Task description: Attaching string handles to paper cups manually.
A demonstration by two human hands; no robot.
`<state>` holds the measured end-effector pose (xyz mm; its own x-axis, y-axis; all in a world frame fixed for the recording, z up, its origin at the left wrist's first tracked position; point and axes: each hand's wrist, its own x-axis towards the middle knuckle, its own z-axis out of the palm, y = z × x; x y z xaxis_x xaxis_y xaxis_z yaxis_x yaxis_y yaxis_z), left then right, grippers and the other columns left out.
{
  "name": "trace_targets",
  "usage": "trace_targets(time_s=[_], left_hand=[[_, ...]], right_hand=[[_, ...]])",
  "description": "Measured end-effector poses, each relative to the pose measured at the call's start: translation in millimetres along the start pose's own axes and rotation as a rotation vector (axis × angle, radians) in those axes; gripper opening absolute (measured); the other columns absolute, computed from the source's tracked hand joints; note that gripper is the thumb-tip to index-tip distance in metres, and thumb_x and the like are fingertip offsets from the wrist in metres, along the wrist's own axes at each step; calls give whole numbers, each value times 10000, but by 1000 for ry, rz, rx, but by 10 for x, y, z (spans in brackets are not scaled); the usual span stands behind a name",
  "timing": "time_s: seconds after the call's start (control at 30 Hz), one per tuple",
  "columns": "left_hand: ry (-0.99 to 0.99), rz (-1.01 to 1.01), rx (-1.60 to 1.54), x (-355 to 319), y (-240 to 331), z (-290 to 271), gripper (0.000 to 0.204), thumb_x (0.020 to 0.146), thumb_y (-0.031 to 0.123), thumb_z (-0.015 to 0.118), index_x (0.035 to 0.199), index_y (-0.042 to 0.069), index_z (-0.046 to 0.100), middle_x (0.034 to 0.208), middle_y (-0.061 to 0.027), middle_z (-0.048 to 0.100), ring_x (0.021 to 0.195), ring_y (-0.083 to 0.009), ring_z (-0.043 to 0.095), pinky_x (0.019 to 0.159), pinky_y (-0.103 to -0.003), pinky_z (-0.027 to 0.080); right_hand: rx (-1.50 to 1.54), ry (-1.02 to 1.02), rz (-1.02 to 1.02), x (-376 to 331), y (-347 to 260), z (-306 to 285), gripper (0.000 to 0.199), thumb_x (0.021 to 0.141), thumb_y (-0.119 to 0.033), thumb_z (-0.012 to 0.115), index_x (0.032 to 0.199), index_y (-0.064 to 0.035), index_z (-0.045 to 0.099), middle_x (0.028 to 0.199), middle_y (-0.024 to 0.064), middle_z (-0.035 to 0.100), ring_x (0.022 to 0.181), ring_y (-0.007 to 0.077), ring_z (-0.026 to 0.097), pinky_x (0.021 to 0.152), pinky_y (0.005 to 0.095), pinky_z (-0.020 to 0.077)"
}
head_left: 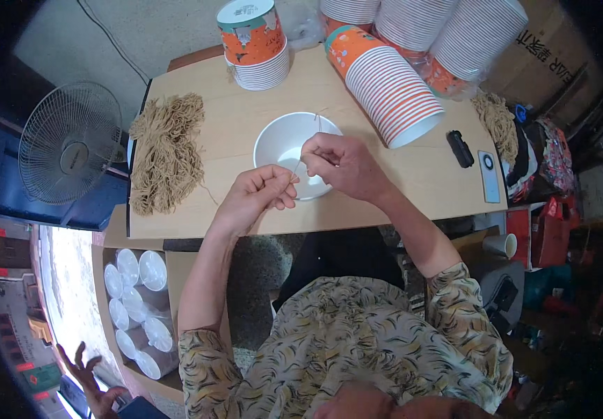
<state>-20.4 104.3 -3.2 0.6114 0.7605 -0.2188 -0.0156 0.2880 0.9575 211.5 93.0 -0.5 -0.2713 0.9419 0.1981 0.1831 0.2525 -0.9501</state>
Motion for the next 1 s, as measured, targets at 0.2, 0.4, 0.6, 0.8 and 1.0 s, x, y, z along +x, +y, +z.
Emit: trace_targets(time_s=[0.2,0.4,0.6,0.8,1.0], left_hand=[[-36,-105,44,61,72,4,296,1059,287,559,1091,27,697,772,26,626,646,-41,559,584,-169,435],[-72,-149,16,85,91,-25,301,1049,306,575,1072,33,699,765,30,621,623,-37,553,559,-165,418],[20,-108,-123,92,81,41,209,1023,233,626,1054,35,685,827,1,668,712,-58,644,601,-163,464],[82,-39,-108,122,30,80,189,1003,197,656,1099,37,685,891,-34,717,759,-84,680,638,-178,497],[206,47,97,102,27,246,196,1001,168,654,1108,18,720,918,-54,738,785,-102,692,680,-219,518]], right_hand=[[171,-49,31,7,8,-112,62,940,-68,639,977,-25,664,782,-31,626,697,20,547,616,223,459],[163,-62,-15,27,66,-158,78,944,-76,642,986,-15,664,796,-35,625,703,19,544,628,213,450],[210,-51,22,47,71,-163,73,962,-78,630,991,-23,669,789,-38,624,673,12,531,594,202,426],[206,-32,63,102,23,-156,76,968,-90,632,975,-26,671,696,-31,612,591,9,510,539,185,394],[308,-4,230,118,-19,-152,81,965,-115,642,971,-41,675,683,-19,631,557,16,500,506,190,378]])
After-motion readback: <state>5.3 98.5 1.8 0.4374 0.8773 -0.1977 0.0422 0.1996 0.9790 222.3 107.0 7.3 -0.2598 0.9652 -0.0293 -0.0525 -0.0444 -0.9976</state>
